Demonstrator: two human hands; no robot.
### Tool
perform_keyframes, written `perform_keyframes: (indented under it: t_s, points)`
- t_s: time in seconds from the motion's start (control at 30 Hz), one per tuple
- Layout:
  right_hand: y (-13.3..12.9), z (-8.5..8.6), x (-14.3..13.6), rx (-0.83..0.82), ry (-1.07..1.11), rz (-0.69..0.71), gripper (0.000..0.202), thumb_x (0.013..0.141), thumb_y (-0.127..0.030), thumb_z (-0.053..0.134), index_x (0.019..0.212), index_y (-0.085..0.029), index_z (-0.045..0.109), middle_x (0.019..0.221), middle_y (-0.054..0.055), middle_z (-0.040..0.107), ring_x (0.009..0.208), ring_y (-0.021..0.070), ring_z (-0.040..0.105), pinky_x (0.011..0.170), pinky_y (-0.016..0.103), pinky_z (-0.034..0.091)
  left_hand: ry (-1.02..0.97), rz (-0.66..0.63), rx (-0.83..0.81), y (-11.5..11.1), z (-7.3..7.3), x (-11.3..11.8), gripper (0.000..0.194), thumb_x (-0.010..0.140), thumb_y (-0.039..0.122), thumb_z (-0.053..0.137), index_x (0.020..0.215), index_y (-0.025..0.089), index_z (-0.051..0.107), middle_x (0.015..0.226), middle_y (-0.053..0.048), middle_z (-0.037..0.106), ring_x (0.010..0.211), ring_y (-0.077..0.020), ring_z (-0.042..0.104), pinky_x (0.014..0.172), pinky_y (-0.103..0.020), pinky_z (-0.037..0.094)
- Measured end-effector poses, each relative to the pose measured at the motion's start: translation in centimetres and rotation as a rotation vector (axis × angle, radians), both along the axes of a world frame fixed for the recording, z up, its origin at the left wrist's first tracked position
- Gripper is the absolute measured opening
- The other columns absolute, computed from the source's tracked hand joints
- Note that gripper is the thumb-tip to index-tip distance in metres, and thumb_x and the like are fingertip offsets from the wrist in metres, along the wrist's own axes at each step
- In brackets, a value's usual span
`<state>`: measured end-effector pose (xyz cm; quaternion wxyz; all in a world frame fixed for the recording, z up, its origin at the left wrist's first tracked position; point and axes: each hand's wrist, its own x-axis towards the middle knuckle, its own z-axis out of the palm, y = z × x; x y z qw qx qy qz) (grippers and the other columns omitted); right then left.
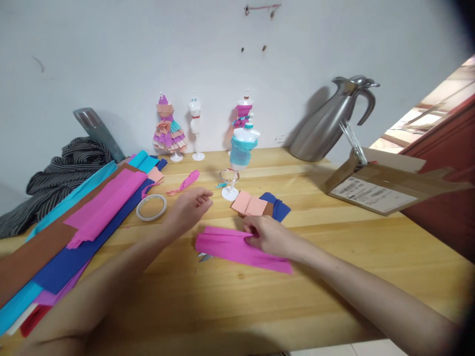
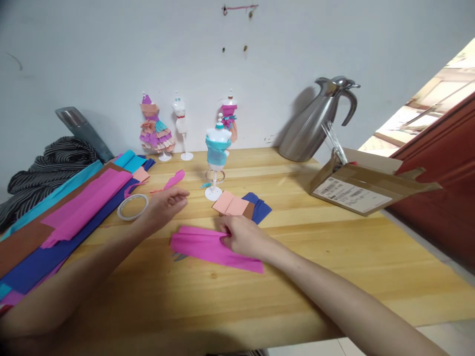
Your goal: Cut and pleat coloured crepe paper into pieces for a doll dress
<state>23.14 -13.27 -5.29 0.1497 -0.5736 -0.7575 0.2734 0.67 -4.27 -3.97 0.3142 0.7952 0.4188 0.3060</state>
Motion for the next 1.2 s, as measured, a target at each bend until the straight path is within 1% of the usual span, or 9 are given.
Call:
perform_keyframes:
  t_s: [0.2,0.27,0.33,0.43,0.53,0.6,0.73,1.0,1.2]
  points:
    - [1.1,3.0,1.3,-0.117,0.676,-0.112,0.033,0.069,-0.033,0.071,0.063,-0.019,0.041,0.058,-0.006,0.043,0.050,0.0071,0.038,0.048,0.021,0.029,-0.763,0.285,-0.211,0.4,1.8,-0.6,0.040,0.079,0.049,0.061,0.098,0.014,0.061,0.089,-0.006,0.066,0.077,-0.0137,0.060,0.069,-0.026,0.048]
    - [1.3,4.3,1.0,-0.114,0.888,-0.184,0.038,0.063,-0.038,0.078,0.065,-0.019,0.045,0.057,-0.007,0.046,0.048,0.0066,0.041,0.045,0.020,0.031,-1.006,0.321,-0.336,0.1,1.8,-0.3,0.045,0.080,0.057,0.056,0.094,0.014,0.059,0.088,-0.007,0.066,0.078,-0.0154,0.062,0.072,-0.029,0.049]
    - [1.7,5.3,0.4,-0.078,1.064,-0.255,0.040,0.058,-0.038,0.083,0.068,-0.019,0.049,0.060,-0.005,0.053,0.048,0.0078,0.047,0.046,0.020,0.036,-1.117,0.274,-0.453,-0.6,1.7,0.3,0.050,0.079,0.062,0.053,0.095,0.014,0.058,0.090,-0.010,0.067,0.080,-0.0182,0.064,0.076,-0.034,0.050]
    - [2.4,6.3,-1.2,0.023,1.242,-0.315,0.040,0.054,-0.036,0.086,0.074,-0.020,0.055,0.068,-0.003,0.063,0.055,0.0113,0.056,0.054,0.024,0.047,-1.091,0.117,-0.529,-2.1,2.1,1.7,0.055,0.073,0.061,0.062,0.101,0.013,0.060,0.098,-0.013,0.069,0.084,-0.0218,0.066,0.080,-0.037,0.050]
    - [3.3,6.8,-3.0,0.159,1.308,-0.313,0.036,0.055,-0.032,0.085,0.077,-0.021,0.058,0.071,-0.003,0.066,0.060,0.0124,0.059,0.061,0.026,0.051,-0.974,-0.011,-0.460,-3.1,3.6,3.4,0.045,0.073,0.043,0.071,0.106,0.014,0.060,0.101,-0.012,0.071,0.087,-0.0218,0.067,0.080,-0.035,0.050]
    - [3.8,7.2,-4.0,0.221,1.320,-0.283,0.036,0.056,-0.030,0.084,0.083,-0.022,0.061,0.076,-0.002,0.067,0.066,0.0143,0.062,0.065,0.028,0.053,-0.944,-0.028,-0.410,-3.1,4.8,4.5,0.038,0.071,0.036,0.074,0.100,0.014,0.062,0.094,-0.009,0.073,0.083,-0.0213,0.068,0.079,-0.035,0.051]
    - [4.6,8.1,-4.5,0.242,1.342,-0.167,0.043,0.062,-0.031,0.080,0.101,-0.022,0.064,0.099,0.003,0.071,0.090,0.0213,0.065,0.081,0.034,0.053,-1.001,-0.063,-0.366,-1.8,6.3,5.3,0.034,0.069,0.038,0.074,0.091,0.013,0.066,0.084,-0.007,0.074,0.078,-0.0209,0.068,0.077,-0.035,0.052]
    - [5.7,7.8,-2.3,0.081,1.395,-0.176,0.037,0.055,-0.032,0.084,0.088,-0.021,0.069,0.080,0.003,0.073,0.073,0.0217,0.068,0.076,0.038,0.053,-0.924,-0.098,-0.375,-0.9,5.5,4.7,0.029,0.073,0.037,0.070,0.089,0.013,0.065,0.081,-0.006,0.074,0.075,-0.0194,0.068,0.071,-0.031,0.051]
    - [5.9,7.0,-1.6,0.255,1.257,-0.248,0.032,0.059,-0.034,0.082,0.085,-0.021,0.068,0.081,0.002,0.071,0.072,0.0177,0.063,0.072,0.033,0.052,-0.903,-0.051,-0.345,-0.5,4.9,4.8,0.024,0.076,0.035,0.067,0.088,0.015,0.065,0.080,-0.004,0.072,0.068,-0.0166,0.066,0.068,-0.029,0.050]
